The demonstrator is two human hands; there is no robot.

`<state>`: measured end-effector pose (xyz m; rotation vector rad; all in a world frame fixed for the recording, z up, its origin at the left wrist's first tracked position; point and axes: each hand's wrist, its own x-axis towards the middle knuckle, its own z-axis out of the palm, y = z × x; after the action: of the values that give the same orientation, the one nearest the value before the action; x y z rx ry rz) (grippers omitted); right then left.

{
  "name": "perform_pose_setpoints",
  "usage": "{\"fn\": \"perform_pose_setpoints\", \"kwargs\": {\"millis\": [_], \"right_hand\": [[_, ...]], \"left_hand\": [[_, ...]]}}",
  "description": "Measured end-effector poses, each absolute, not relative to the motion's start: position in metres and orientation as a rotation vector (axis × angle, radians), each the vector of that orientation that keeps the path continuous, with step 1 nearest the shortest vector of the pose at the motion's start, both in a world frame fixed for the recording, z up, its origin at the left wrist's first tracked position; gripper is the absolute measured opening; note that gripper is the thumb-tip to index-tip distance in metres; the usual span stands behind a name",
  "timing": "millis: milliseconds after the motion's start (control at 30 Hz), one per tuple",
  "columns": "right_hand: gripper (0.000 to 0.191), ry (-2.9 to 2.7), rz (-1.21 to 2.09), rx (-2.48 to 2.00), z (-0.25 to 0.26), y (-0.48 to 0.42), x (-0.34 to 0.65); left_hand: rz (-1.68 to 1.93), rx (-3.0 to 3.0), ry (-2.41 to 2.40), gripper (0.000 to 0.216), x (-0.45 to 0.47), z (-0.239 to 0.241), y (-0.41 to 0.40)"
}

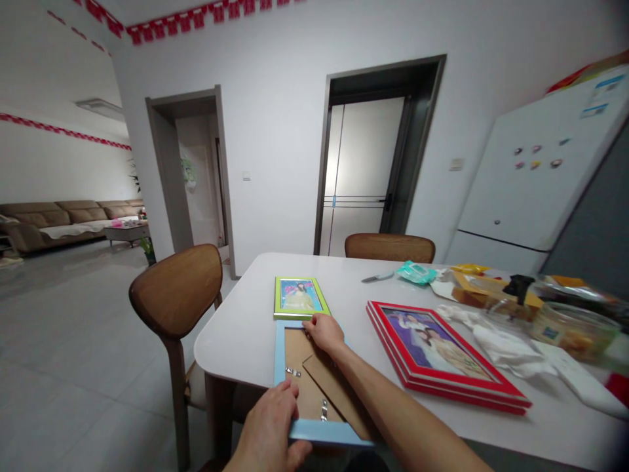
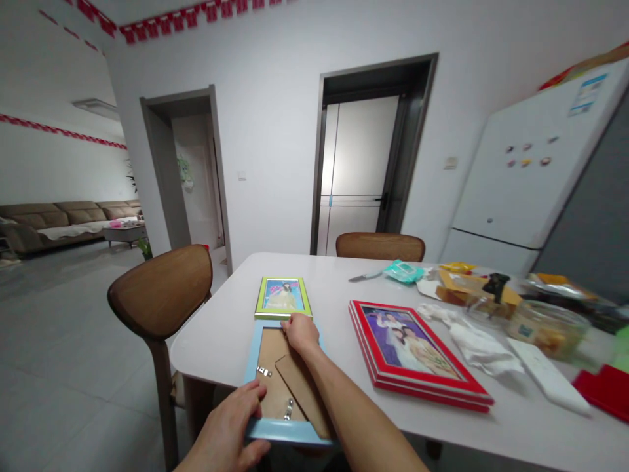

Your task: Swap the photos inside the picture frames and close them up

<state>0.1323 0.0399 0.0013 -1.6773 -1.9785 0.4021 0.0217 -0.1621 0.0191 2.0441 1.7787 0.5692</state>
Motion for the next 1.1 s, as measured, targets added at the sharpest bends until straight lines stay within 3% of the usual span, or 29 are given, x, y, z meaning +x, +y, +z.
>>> {"fn": "perform_pose_setpoints", "kwargs": {"millis": [200, 367, 433, 567, 633, 733, 900, 1100], "right_hand": [[0.026, -1.911, 0.550, -1.458, 0.012, 0.032, 0.154], [0.027, -1.771, 0.668, -1.374, 0.018, 0.009, 0.200], [0.029, -1.565, 0.876, -1.336, 0.016, -0.010, 0.215], [0.034, -1.078, 1.545, -1.071, 0.008, -0.064, 0.207], [0.039, -0.946, 1.831, -0.877, 0.009, -0.086, 0.192], [0.034, -0.779, 1.655, -0.694, 0.022, -0.099, 0.187], [0.023, -0.918, 1.237, -1.030, 0.063, -0.068, 0.266], [0.021, -1.340, 0.906, -1.469, 0.086, -0.009, 0.372]], "left_hand": [[0.446, 2.220, 1.663, 0.052, 0.046, 0.009, -0.145], [0.562, 2.188, 1.618, 0.057, 0.051, 0.007, -0.142], [0.753, 2.119, 1.595, 0.056, 0.050, 0.014, -0.144], [1.350, 1.694, 1.430, 0.026, 0.066, 0.040, -0.142], [1.534, 1.387, 1.283, 0.024, 0.084, 0.054, -0.138], [1.633, 1.168, 1.070, 0.034, 0.110, 0.072, -0.132], [1.717, 1.096, 0.945, 0.050, 0.132, 0.091, -0.111], [1.359, 1.298, 0.917, 0.035, 0.180, 0.063, -0.063]]}}
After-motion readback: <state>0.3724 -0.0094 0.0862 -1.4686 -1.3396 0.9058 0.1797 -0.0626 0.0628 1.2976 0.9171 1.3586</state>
